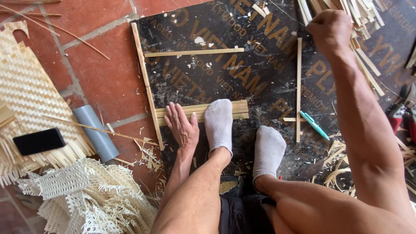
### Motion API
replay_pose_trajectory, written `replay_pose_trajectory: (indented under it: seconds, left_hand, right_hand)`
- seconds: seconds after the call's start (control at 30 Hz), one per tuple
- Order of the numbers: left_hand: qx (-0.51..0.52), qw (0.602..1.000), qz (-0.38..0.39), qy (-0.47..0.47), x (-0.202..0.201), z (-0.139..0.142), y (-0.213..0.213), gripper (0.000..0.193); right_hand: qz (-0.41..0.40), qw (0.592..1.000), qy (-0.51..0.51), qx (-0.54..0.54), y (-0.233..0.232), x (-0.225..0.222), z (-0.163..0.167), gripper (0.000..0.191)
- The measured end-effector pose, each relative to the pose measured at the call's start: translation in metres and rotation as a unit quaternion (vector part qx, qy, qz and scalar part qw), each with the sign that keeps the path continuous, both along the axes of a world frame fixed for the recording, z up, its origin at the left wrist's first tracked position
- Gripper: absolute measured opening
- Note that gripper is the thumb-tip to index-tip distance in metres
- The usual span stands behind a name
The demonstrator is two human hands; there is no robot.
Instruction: The person sits on a workshop floor and assembles thin bamboo strips across a wooden frame, aligning them edge to edge and pressing them flat with a foot. They use a teal pen-like tool to mark or trim strip ends and gather loose bamboo strips from a pile to continue the layout.
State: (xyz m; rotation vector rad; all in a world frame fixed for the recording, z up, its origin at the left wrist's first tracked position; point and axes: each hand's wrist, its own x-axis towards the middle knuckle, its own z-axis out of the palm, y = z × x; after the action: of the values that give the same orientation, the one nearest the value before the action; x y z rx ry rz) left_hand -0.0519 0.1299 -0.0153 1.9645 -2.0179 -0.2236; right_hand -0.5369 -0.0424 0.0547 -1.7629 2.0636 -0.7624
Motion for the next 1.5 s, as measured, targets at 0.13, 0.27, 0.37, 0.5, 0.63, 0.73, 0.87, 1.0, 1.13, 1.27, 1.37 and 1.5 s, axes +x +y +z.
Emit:
replay_pose_trajectory:
  seconds: [0.13, 0.27, 0.37, 0.5, 0.63, 0.73, 0.87, 1.0, 1.13, 1.27, 1.37, 1.5]
  left_hand:
    - [-0.019, 1.000, -0.004, -0.005, 0.002, -0.007, 0.001, 0.074]
    - [-0.003, 1.000, 0.007, 0.007, 0.004, -0.014, -0.004, 0.074]
    - [-0.004, 1.000, 0.017, 0.002, 0.008, -0.020, -0.011, 0.073]
    - [-0.041, 0.999, 0.012, 0.013, 0.013, -0.022, -0.015, 0.072]
    - [-0.046, 0.999, 0.014, 0.014, 0.015, -0.020, -0.018, 0.073]
    - [-0.053, 0.998, 0.010, 0.014, 0.014, -0.019, -0.020, 0.071]
    - [-0.055, 0.998, 0.003, 0.008, 0.013, -0.018, -0.019, 0.068]
    - [-0.058, 0.998, 0.001, 0.011, 0.012, -0.017, -0.018, 0.067]
    - [-0.056, 0.998, -0.001, 0.017, 0.013, -0.015, -0.018, 0.067]
    - [-0.045, 0.999, -0.004, 0.026, 0.013, -0.013, -0.017, 0.067]
    - [-0.040, 0.999, -0.003, 0.021, 0.013, -0.012, -0.018, 0.067]
    - [-0.041, 0.999, -0.003, 0.015, 0.012, -0.012, -0.018, 0.065]
  right_hand:
    - [-0.134, 0.912, -0.367, 0.124, 0.023, 0.011, 0.046, 0.015]
    - [-0.054, 0.893, -0.415, 0.166, 0.052, 0.051, 0.050, 0.009]
    - [0.155, 0.932, -0.282, 0.168, 0.064, 0.091, 0.016, 0.013]
    - [0.246, 0.931, -0.078, 0.259, 0.064, 0.110, -0.024, 0.020]
    - [0.281, 0.930, -0.036, 0.233, 0.060, 0.113, -0.038, 0.022]
    - [0.301, 0.926, -0.026, 0.227, 0.058, 0.121, -0.035, 0.024]
    - [0.321, 0.914, -0.028, 0.247, 0.055, 0.135, -0.026, 0.025]
    - [0.321, 0.898, -0.015, 0.301, 0.052, 0.148, -0.018, 0.039]
    - [0.390, 0.896, 0.111, 0.182, 0.053, 0.157, -0.016, 0.027]
    - [0.320, 0.921, -0.057, 0.215, 0.058, 0.155, -0.011, 0.027]
    - [0.254, 0.912, -0.202, 0.252, 0.065, 0.153, -0.009, 0.032]
    - [0.295, 0.949, -0.017, 0.110, 0.073, 0.154, -0.012, 0.026]
